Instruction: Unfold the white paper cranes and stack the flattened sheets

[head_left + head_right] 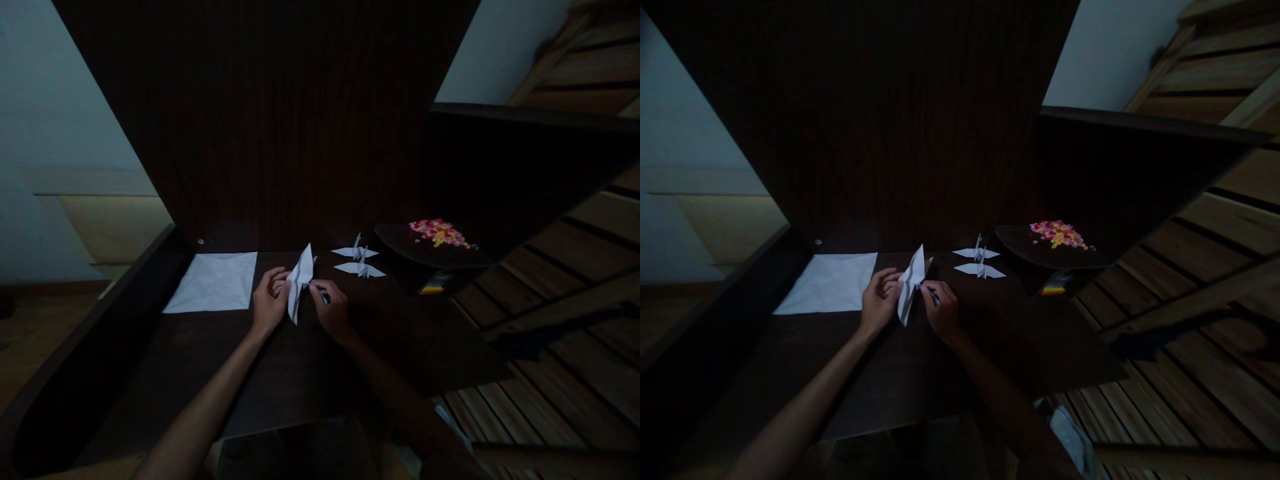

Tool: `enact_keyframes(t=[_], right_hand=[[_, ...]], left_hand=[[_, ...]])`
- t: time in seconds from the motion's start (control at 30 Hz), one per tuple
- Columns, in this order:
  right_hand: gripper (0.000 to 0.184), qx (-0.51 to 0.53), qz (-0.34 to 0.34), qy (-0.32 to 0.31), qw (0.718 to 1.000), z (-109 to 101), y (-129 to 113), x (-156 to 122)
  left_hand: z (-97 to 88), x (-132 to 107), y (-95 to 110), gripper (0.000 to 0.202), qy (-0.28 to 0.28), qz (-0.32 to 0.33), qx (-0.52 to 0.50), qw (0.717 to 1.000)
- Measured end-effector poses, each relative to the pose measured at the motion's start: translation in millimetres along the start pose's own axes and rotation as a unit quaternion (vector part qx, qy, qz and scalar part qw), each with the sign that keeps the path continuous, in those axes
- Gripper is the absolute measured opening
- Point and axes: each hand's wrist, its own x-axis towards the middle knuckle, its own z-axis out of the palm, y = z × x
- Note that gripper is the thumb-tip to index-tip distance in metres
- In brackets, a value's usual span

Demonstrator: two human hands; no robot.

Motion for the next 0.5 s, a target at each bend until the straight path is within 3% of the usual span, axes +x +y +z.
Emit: enact_keyframes(t=[0.1, 0.27, 0.37, 0.5], right_hand=[[0.018, -0.001, 0.011, 0.012, 1.000, 0.9, 1.5, -0.7], [0.023, -0.052, -0.038, 0.005, 0.998, -0.7, -0.2, 0.4], [0.018, -0.091, -0.053, 0.002, 0.994, -1.8, -0.8, 1.2], [0.010, -0.117, -0.071, 0.017, 0.990, -2.2, -1.4, 2.4]], left_hand=[[-0.3, 1.9, 2.0, 0.027, -0.023, -0.007, -0.036, 0.999], [-0.4, 1.1, 3.3, 0.025, -0.058, -0.026, -0.053, 0.997], [-0.6, 0.2, 3.7, 0.028, -0.069, -0.042, -0.046, 0.996], [-0.8, -0.9, 7.0, 0.022, -0.077, -0.014, -0.021, 0.997]])
